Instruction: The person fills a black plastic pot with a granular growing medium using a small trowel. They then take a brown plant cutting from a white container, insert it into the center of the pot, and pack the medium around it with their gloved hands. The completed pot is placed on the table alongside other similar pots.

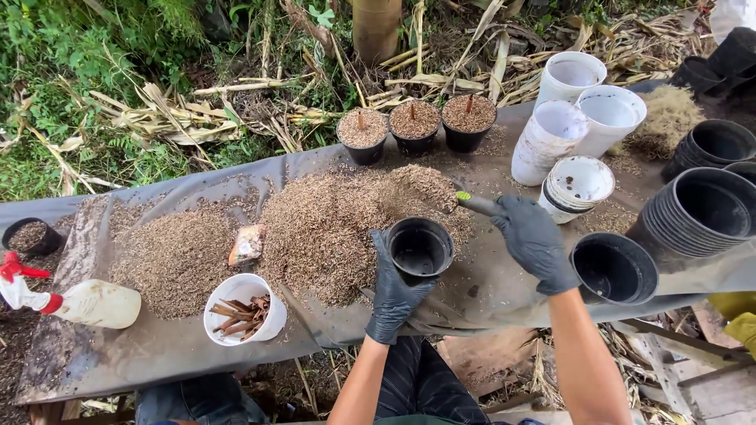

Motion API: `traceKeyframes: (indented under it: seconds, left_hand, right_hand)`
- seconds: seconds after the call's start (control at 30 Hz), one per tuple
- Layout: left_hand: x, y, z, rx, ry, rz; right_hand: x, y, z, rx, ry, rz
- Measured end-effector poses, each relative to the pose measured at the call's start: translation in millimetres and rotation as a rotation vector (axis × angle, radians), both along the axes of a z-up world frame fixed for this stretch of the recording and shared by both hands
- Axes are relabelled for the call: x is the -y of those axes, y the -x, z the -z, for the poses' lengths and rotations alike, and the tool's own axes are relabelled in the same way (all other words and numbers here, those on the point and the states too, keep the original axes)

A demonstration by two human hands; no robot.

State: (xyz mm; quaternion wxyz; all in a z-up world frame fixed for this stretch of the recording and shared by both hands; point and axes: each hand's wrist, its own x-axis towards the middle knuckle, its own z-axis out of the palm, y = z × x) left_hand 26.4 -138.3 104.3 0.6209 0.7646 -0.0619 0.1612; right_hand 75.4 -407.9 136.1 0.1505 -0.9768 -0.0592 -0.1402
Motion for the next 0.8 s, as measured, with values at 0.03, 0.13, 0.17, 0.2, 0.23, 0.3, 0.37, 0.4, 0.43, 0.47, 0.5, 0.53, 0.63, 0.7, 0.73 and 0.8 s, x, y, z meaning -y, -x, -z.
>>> traceKeyframes:
  seconds: [0.03,0.13,0.17,0.2,0.23,0.3,0.37,0.4,0.43,0.47,0.5,0.53,0.63,0.7,0.73,0.8]
  left_hand:
    - [-0.9,-3.0,1.7,0.001,0.000,0.002]
    - [-2.2,-6.6,9.9,-0.133,-0.173,0.038]
    - [-2.4,-8.3,12.7,-0.063,-0.106,0.044]
    - [-2.1,-10.2,15.2,0.009,-0.037,0.047]
    - [-4.0,-14.0,18.4,0.008,-0.032,0.045]
    - [-9.2,-20.9,25.1,0.060,-0.032,0.012]
    - [-7.9,-20.9,19.6,0.078,-0.065,-0.008]
    - [-6.3,-22.0,16.5,0.100,-0.097,-0.024]
    - [-6.0,-19.5,13.6,0.100,-0.098,-0.021]
    - [-4.8,-17.8,10.2,0.097,-0.097,-0.029]
    - [-3.4,-16.1,6.8,0.093,-0.097,-0.036]
    - [-2.4,-15.5,8.5,0.094,-0.098,-0.032]
    - [-0.2,-14.1,15.0,0.152,-0.105,-0.050]
    - [-1.0,-14.5,20.0,0.145,-0.094,-0.038]
    - [1.7,-12.9,15.1,0.146,-0.098,-0.037]
    - [6.0,-9.4,5.5,0.199,-0.087,-0.059]
  right_hand:
    - [3.9,-1.1,-5.4,0.001,0.000,0.002]
    - [14.0,8.1,-30.7,-0.015,0.021,0.001]
    - [15.4,14.2,-48.2,-0.072,-0.010,-0.043]
    - [16.8,19.3,-66.9,-0.128,-0.039,-0.089]
    - [21.8,19.8,-73.0,-0.128,-0.034,-0.091]
    - [30.8,21.4,-83.8,-0.135,0.006,-0.119]
    - [24.4,21.2,-113.7,-0.198,0.017,-0.145]
    - [22.2,21.5,-128.9,-0.258,0.028,-0.168]
    - [18.2,19.0,-134.6,-0.258,0.026,-0.165]
    - [15.0,16.6,-141.1,-0.275,0.108,-0.192]
    - [12.1,14.2,-147.6,-0.292,0.189,-0.218]
    - [2.9,7.4,-150.2,-0.292,0.187,-0.214]
    - [-32.0,-8.9,-155.7,-0.335,0.392,-0.245]
    - [-66.9,-14.9,-158.2,-0.223,0.344,-0.416]
    - [-82.4,-10.5,-164.1,-0.221,0.341,-0.416]
    - [-114.6,-2.1,-175.9,0.070,0.596,-0.404]
